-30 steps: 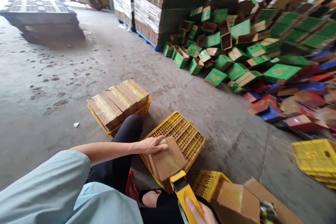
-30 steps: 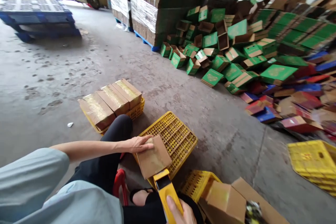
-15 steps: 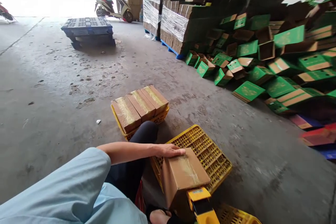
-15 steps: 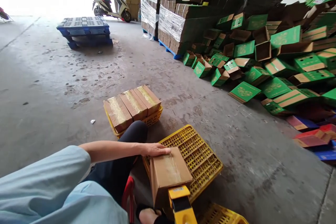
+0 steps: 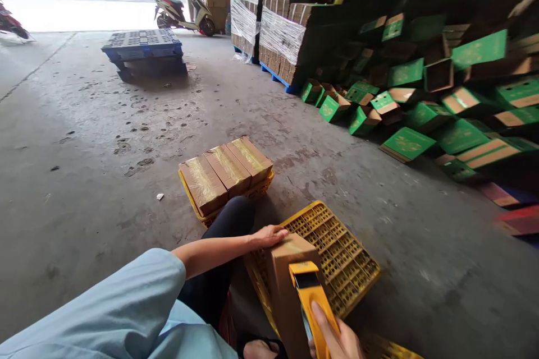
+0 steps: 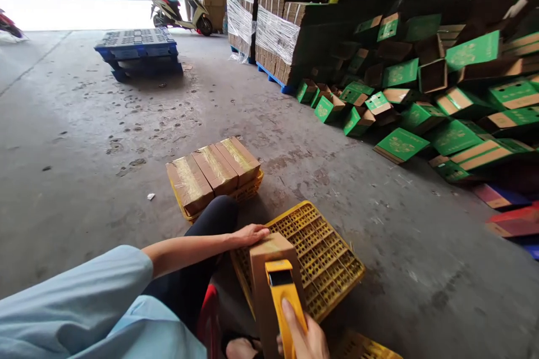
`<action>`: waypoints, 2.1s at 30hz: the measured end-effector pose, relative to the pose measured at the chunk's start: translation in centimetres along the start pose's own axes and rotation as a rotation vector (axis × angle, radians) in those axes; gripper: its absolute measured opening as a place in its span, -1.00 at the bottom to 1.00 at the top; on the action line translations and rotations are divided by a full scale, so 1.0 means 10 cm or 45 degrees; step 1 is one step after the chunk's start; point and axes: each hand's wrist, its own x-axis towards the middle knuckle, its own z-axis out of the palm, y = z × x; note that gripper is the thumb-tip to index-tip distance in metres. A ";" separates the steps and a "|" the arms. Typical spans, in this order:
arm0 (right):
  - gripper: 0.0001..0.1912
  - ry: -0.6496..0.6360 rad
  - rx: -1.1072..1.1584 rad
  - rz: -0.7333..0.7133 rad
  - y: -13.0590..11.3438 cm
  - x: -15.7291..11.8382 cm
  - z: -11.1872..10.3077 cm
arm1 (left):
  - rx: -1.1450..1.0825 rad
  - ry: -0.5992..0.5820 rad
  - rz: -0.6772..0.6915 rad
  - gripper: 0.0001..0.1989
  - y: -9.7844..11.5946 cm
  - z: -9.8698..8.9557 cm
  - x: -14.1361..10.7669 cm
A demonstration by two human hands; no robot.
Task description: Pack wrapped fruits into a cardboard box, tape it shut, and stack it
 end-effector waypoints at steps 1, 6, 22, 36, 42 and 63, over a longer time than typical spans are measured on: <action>-0.30 -0.016 0.007 0.001 -0.06 0.08 0.07 | 0.000 0.006 0.028 -0.33 0.02 -0.04 -0.01; -0.46 -0.065 -0.068 0.038 -0.33 0.49 0.28 | 0.068 0.030 0.394 -0.26 -0.01 -0.07 -0.14; -0.50 -0.170 -0.068 0.169 -0.49 0.73 0.36 | 0.568 -0.331 0.473 -0.38 -0.25 -0.07 0.07; -0.47 -0.111 -0.004 0.161 -0.06 0.21 0.13 | 0.838 -0.378 0.698 -0.23 -0.39 -0.09 0.01; -0.48 -0.104 0.029 0.165 -0.05 0.20 0.17 | 0.993 -0.400 1.041 0.01 -0.41 0.00 -0.07; -0.49 -0.133 0.010 0.205 0.12 0.09 0.13 | 1.098 -0.452 1.138 0.15 -0.51 0.13 0.02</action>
